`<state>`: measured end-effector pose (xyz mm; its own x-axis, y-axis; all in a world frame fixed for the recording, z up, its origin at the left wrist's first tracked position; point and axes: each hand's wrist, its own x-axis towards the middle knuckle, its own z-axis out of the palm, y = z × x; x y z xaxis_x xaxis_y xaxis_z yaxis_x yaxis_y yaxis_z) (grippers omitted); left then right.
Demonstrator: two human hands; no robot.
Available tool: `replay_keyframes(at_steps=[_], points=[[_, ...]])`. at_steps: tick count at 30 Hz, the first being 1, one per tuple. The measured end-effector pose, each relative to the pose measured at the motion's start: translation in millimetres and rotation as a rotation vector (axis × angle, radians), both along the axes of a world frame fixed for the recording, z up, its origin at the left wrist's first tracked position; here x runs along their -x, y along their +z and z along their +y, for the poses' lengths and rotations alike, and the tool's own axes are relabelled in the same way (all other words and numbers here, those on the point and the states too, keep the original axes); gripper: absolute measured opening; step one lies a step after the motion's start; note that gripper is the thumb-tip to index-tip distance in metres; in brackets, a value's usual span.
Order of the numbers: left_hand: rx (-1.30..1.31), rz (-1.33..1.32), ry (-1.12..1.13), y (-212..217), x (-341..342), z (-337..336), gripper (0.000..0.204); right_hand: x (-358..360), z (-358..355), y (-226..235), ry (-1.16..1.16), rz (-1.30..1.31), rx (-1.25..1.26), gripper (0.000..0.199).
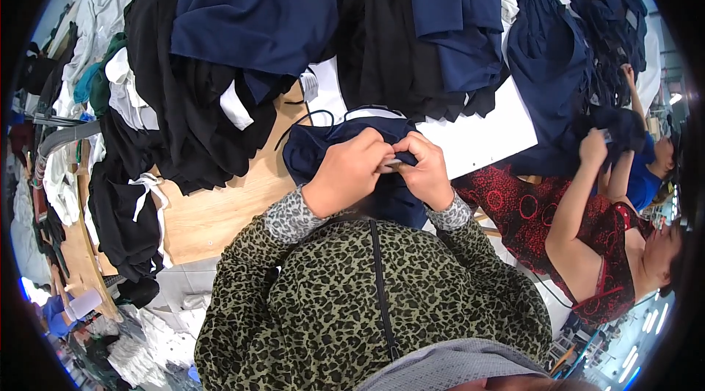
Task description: Trimming loose threads from blue garments using a hand-held clipper.
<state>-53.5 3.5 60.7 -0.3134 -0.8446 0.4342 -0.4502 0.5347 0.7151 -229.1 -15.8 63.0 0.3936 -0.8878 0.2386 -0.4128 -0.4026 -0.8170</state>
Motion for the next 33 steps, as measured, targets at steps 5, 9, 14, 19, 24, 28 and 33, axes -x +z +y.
replay_keyframes(at_steps=[5, 9, 14, 19, 24, 28, 33], points=[[-0.114, -0.001, -0.014, 0.6, 3.1, -6.1, 0.013, -0.1, -1.2, -0.2, -0.001, 0.028, -0.033, 0.022], [-0.311, 0.29, -0.046, -12.9, -1.7, -10.7, 0.01, -2.6, -1.9, 0.4, -0.007, -0.014, -0.059, 0.023], [-0.652, 0.413, -0.082, -2.5, -7.9, -13.4, 0.012, -2.2, -3.7, 0.5, -0.003, -0.01, -0.1, 0.023], [-0.074, -0.024, 0.029, -2.4, 0.3, -4.3, 0.008, -3.5, -5.9, -4.6, -0.01, 0.007, -0.104, 0.022], [-0.383, 0.308, 0.027, -14.7, 0.2, -8.4, 0.009, -4.2, -6.2, 0.7, -0.004, -0.022, -0.093, 0.023], [-0.736, 0.595, -0.022, -19.1, 0.3, -7.6, 0.012, -3.2, -5.9, 0.2, 0.004, -0.019, -0.101, 0.023], [-0.945, 0.807, -0.03, -14.6, -1.8, -7.3, 0.012, -2.5, -6.2, -1.1, -0.014, -0.038, -0.136, 0.021]])
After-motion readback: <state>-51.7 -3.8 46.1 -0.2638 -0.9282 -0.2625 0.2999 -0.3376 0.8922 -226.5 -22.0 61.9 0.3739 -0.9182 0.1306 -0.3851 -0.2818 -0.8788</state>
